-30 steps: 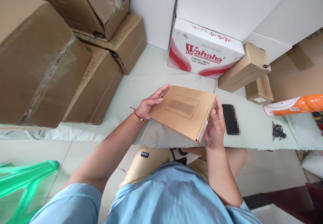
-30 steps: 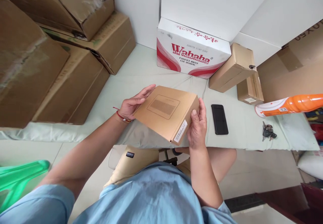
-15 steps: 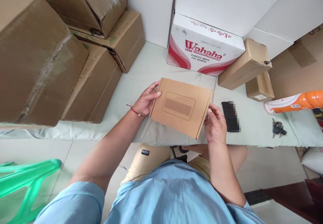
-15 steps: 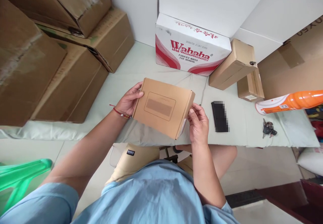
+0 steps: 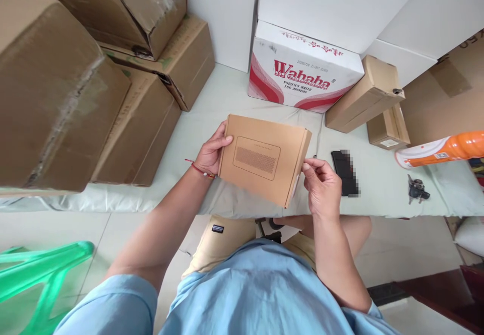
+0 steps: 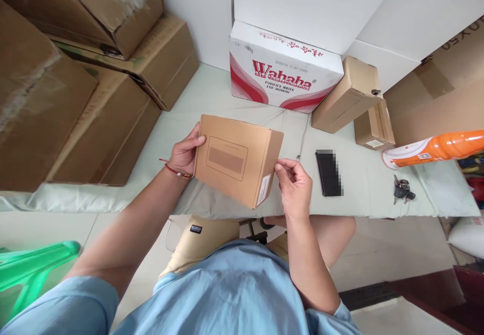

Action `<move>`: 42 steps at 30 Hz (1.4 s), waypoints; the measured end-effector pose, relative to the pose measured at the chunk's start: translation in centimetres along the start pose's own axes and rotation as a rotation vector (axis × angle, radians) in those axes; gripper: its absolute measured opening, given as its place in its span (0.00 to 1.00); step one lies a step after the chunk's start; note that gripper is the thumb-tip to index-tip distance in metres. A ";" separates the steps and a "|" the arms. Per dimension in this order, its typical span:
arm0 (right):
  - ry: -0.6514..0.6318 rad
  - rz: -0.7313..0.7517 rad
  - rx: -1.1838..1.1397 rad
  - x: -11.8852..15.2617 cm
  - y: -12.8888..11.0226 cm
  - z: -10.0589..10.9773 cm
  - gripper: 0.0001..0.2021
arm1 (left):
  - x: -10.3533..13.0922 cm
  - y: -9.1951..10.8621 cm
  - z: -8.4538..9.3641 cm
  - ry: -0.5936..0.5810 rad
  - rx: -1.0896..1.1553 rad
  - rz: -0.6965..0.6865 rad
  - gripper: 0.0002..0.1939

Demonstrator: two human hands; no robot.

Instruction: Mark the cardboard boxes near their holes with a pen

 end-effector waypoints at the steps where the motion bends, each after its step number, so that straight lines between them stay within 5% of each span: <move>1: 0.000 -0.019 -0.004 -0.1 0.3 0.2 0.18 | 0.0 0.3 0.0 -0.002 -0.003 -0.021 0.38; 8: -0.106 -0.225 -0.071 -0.5 2.9 -0.2 0.29 | 0.2 1.7 0.2 0.002 -0.033 -0.179 0.47; 13: -0.170 -0.374 -0.178 -1.7 5.4 -0.1 0.34 | 0.3 1.5 -0.3 -0.076 -0.023 -0.146 0.32; 17: -0.195 -0.373 -0.240 -2.5 5.8 0.1 0.35 | 0.0 1.2 -0.1 -0.047 0.048 -0.116 0.26; 22: -0.231 -0.268 -0.270 -2.0 4.9 -0.1 0.22 | -0.5 1.4 0.4 0.057 0.039 -0.128 0.20; 27: -0.266 -0.153 -0.189 -2.0 4.9 0.1 0.27 | -0.5 2.4 0.1 0.031 0.012 -0.218 0.15; 31: -0.169 0.001 0.075 -3.7 4.6 2.3 0.21 | -0.5 3.0 0.1 -0.003 -0.013 -0.287 0.25; 34: 0.105 0.142 0.364 -5.0 3.2 5.7 0.15 | -0.6 2.8 0.3 0.002 -0.018 -0.250 0.27; 37: 0.318 0.082 0.572 -5.9 2.4 8.4 0.20 | -0.8 2.5 0.5 0.025 0.007 -0.224 0.22; 42: 0.213 -0.159 1.011 -7.0 3.5 7.4 0.18 | -0.8 1.4 0.3 0.024 -0.075 -0.187 0.16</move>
Point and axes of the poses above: each hand's wrist, its own x-axis away from the middle knuckle, its own z-axis out of the back of the hand, y = z × x, the point moved 7 cm from there along -x, towards the middle knuckle, and after that the axes turned 14 degrees about -z, right-handed, at the moved point
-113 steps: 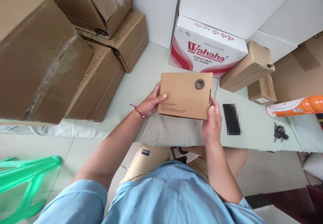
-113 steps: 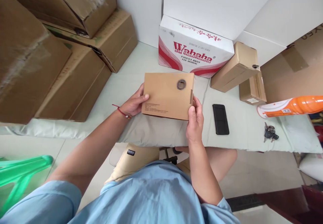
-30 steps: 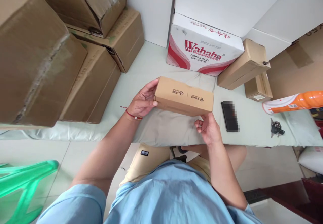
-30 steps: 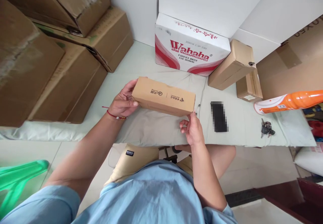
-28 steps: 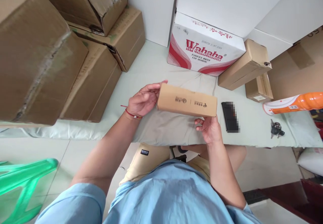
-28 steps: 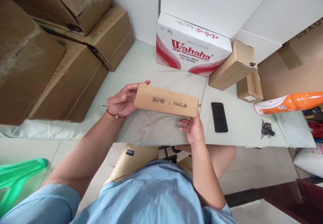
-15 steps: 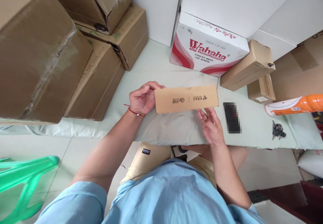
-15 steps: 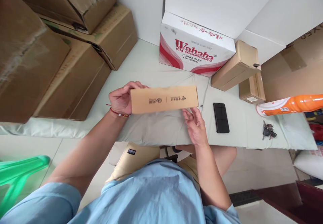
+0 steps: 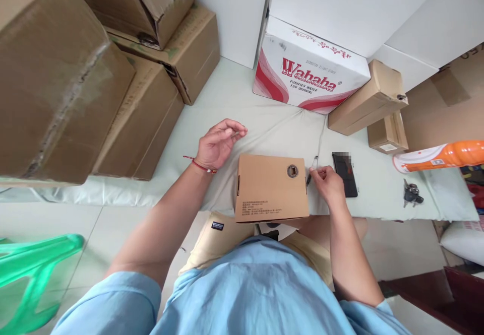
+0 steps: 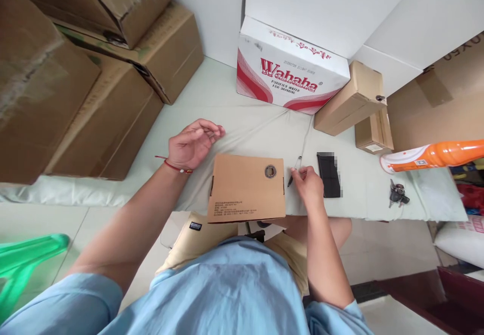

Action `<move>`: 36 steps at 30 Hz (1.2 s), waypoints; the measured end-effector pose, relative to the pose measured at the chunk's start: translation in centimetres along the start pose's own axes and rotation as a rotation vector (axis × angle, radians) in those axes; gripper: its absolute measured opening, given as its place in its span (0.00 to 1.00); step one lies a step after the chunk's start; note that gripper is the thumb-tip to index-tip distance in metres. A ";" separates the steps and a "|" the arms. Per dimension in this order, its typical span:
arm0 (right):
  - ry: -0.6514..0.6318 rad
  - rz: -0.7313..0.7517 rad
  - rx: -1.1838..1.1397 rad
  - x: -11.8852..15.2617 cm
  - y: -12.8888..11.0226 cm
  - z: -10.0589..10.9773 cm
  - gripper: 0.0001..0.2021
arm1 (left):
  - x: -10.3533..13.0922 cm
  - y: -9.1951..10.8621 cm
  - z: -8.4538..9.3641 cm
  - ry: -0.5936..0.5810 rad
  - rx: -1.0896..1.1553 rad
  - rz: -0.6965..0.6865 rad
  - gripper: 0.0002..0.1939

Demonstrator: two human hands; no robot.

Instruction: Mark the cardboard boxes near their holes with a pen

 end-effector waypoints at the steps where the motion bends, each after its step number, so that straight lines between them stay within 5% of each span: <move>1: -0.018 -0.012 0.036 -0.1 -0.3 -0.4 0.17 | 0.1 -0.2 -0.1 -0.015 -0.036 0.003 0.18; 6: -0.057 -0.030 -0.035 -0.7 -1.4 -1.3 0.13 | 0.8 -1.2 -2.1 -0.331 -0.270 0.038 0.23; 10: -0.005 -0.046 -0.236 -0.6 -0.7 0.8 0.10 | 1.8 -2.4 -3.4 -0.655 -0.478 0.109 0.20; 14: 0.098 -0.031 -0.538 1.8 0.2 3.8 0.19 | 1.7 -2.6 -2.8 -0.626 -0.513 0.162 0.23; 19: -0.039 0.101 -1.069 6.6 -1.6 3.5 0.21 | 1.1 0.2 -4.5 -0.707 -0.940 0.063 0.24; 23: -0.173 0.161 -0.989 8.6 -4.7 0.4 0.17 | 0.9 1.8 -10.0 -0.830 -1.305 0.029 0.22; 27: -0.030 0.244 -0.948 8.7 -5.9 -1.0 0.13 | 0.7 -0.1 -14.4 -0.897 -1.487 0.089 0.22; 31: 0.043 0.308 -0.857 8.6 -5.9 -1.7 0.05 | 1.1 -3.3 -13.8 -0.971 -1.557 0.256 0.24; 36: -0.018 0.332 -0.748 8.9 -6.1 -2.1 0.05 | 1.3 -4.1 -13.0 -1.054 -1.500 0.214 0.25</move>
Point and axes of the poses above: each hand's wrist, its own x-axis away from the middle knuckle, its own z-axis out of the back of the hand, y = z × x, the point moved 7 cm from there along -x, towards the middle knuckle, and after that the axes turned 14 degrees about -z, right-handed, at the moved point
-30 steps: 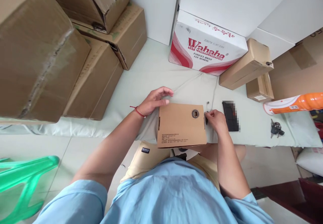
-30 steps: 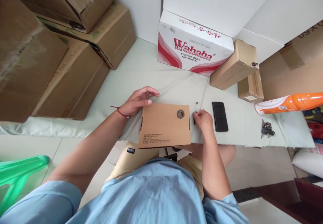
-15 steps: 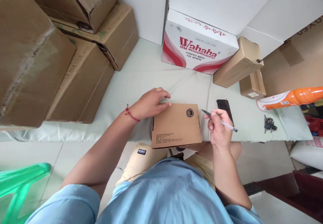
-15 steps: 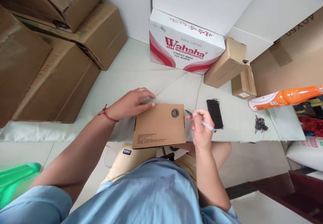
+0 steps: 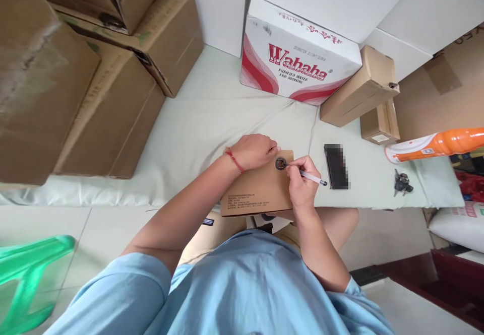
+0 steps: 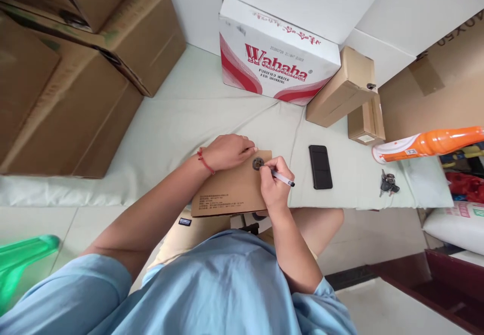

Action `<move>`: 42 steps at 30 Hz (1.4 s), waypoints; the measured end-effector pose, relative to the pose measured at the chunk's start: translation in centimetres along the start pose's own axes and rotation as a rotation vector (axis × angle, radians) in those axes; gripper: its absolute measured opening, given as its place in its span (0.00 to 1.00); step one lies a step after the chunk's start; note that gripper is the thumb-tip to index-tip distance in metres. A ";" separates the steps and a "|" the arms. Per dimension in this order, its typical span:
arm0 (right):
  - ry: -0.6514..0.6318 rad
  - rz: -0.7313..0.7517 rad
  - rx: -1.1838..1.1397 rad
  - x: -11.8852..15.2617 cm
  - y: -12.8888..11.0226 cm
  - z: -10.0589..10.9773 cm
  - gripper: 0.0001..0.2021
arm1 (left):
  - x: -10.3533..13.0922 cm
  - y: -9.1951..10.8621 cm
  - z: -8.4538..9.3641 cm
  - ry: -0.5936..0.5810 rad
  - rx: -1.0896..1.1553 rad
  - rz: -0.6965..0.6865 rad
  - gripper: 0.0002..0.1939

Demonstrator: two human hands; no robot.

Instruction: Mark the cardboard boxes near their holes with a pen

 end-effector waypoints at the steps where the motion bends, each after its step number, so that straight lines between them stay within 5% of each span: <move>1: -0.003 -0.003 0.018 0.0 -0.1 -0.1 0.06 | 0.0 -0.1 0.1 -0.003 0.007 0.003 0.25; 32: -0.024 0.054 0.160 0.3 -1.2 -0.5 0.08 | 0.2 0.1 0.5 0.059 -0.002 -0.020 0.22; 42: 0.088 0.002 0.090 0.3 -1.0 0.4 0.07 | 0.3 0.0 0.7 0.073 0.019 -0.001 0.21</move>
Point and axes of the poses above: each hand's wrist, its own x-axis away from the middle knuckle, its own z-axis out of the back of the hand, y = z × x, the point moved 7 cm from there along -x, towards the middle knuckle, and after that the axes turned 14 degrees about -z, right-handed, at the moved point
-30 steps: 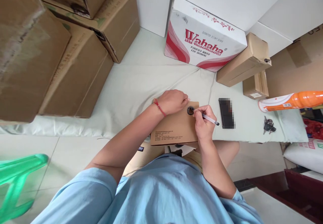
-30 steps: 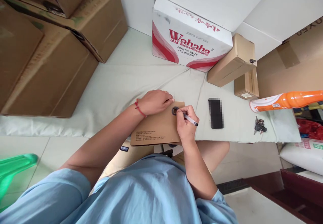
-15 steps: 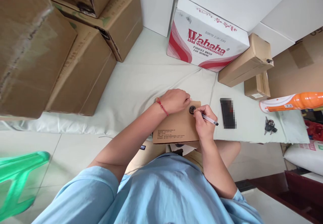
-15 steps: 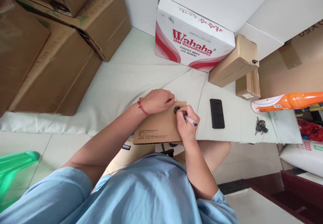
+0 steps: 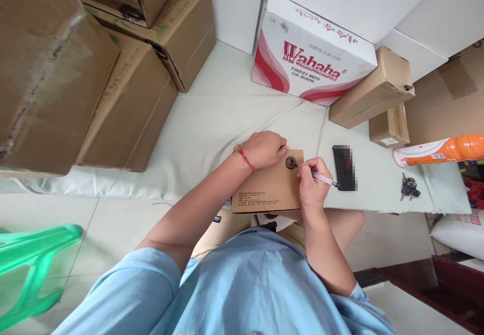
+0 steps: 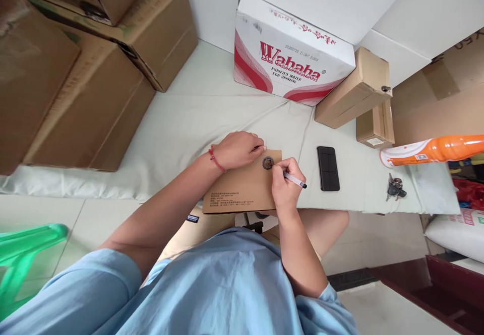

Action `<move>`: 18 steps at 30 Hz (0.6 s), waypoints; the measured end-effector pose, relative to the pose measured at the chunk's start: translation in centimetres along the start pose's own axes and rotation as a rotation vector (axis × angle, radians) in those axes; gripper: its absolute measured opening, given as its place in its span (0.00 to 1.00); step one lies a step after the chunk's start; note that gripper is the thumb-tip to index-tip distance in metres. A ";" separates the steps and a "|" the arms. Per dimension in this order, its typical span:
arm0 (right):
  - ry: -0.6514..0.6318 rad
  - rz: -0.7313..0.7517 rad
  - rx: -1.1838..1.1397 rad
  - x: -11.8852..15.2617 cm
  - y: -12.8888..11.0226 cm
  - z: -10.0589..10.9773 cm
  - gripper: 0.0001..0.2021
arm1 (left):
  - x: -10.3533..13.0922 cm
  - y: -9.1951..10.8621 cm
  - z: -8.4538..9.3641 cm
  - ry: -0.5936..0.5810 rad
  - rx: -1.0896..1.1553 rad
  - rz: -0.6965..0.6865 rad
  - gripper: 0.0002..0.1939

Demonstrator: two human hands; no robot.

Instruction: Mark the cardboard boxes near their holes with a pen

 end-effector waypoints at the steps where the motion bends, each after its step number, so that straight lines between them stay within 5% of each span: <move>1: -0.003 0.001 -0.016 -0.1 0.0 0.0 0.06 | 0.0 0.0 0.0 0.001 -0.003 -0.003 0.21; 18: -0.042 0.009 0.022 -0.4 -0.1 -0.6 0.06 | 0.0 0.2 0.0 -0.010 -0.015 -0.005 0.22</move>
Point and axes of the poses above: each hand's wrist, its own x-axis away from the middle knuckle, its own z-axis out of the back of the hand, y = z × x, the point moved 7 cm from there along -x, towards the middle knuckle, and after that the axes turned 14 degrees about -z, right-handed, at the moved point
